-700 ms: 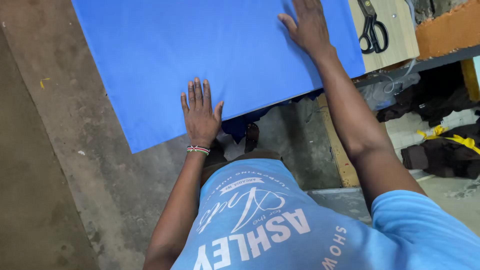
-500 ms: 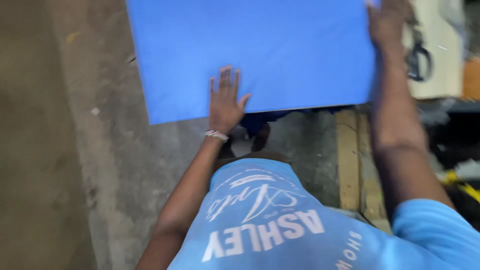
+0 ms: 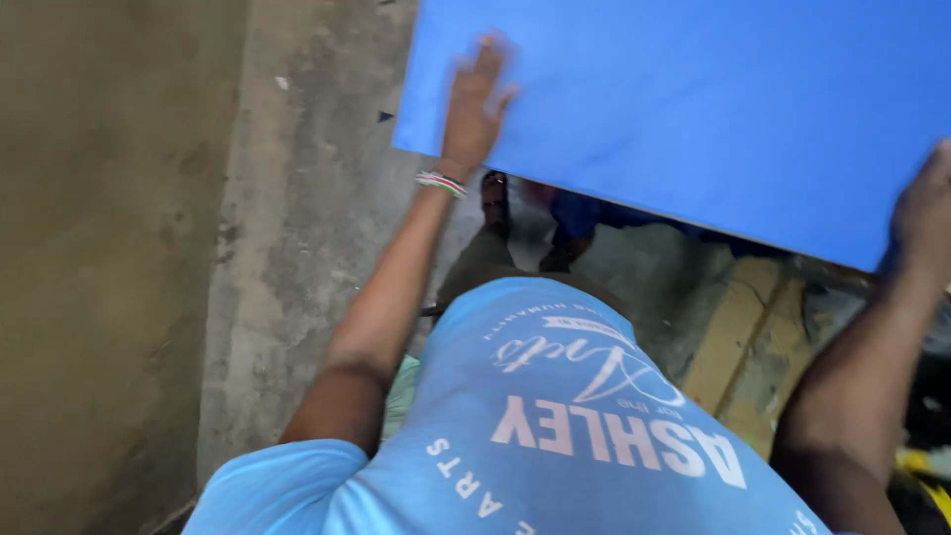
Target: Spreading, smoothing, and cutting a large piece of blue fabric on a cutting table
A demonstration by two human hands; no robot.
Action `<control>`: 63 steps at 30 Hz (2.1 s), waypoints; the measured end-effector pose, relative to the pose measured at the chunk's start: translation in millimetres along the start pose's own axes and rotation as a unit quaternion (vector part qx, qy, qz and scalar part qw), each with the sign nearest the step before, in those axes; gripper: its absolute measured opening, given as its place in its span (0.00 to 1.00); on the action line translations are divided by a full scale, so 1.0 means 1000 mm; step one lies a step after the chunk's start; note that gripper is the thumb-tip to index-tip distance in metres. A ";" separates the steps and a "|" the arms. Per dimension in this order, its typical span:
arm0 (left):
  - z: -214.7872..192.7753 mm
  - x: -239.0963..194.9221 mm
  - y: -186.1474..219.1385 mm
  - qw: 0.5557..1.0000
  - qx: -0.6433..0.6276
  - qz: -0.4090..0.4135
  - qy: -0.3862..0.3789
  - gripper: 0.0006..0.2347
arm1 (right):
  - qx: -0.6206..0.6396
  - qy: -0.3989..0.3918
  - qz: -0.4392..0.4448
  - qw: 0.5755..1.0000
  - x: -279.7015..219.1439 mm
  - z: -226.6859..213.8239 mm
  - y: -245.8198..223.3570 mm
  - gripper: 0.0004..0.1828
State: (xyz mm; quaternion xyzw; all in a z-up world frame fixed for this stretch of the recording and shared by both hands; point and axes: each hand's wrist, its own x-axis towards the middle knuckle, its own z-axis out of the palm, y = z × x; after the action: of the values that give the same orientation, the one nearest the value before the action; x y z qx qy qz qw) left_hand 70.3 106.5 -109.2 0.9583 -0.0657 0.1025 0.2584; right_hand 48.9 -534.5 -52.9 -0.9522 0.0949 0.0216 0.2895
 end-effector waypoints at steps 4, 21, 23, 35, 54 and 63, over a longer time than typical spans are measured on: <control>-0.113 0.005 -0.011 0.986 0.146 -0.076 -0.039 0.25 | -0.154 0.093 -0.108 0.978 -0.026 -0.021 -0.069 0.34; -0.145 -0.001 0.007 0.987 0.024 -0.121 -0.099 0.28 | -0.081 0.101 -0.102 0.986 -0.032 -0.025 -0.081 0.36; -0.145 0.000 0.015 0.986 0.020 -0.127 -0.107 0.28 | -0.083 0.099 -0.079 0.989 -0.035 -0.026 -0.085 0.35; -0.149 -0.004 0.013 0.985 0.028 -0.139 -0.095 0.29 | -0.128 0.045 0.018 0.991 -0.031 -0.024 -0.087 0.32; -0.149 -0.004 0.012 0.964 0.020 -0.228 -0.139 0.30 | -0.049 -0.023 0.033 0.998 -0.023 -0.040 -0.079 0.36; -0.124 0.005 0.012 0.961 0.202 -0.186 -0.022 0.29 | -0.122 0.149 -0.142 0.971 0.071 -0.029 -0.043 0.24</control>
State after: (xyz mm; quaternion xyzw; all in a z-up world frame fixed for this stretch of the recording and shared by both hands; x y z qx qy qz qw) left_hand 52.6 158.8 3.0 0.9880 0.1298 0.0431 0.0723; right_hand 126.9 -527.3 -12.1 -0.9766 -0.0026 -0.1509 0.1533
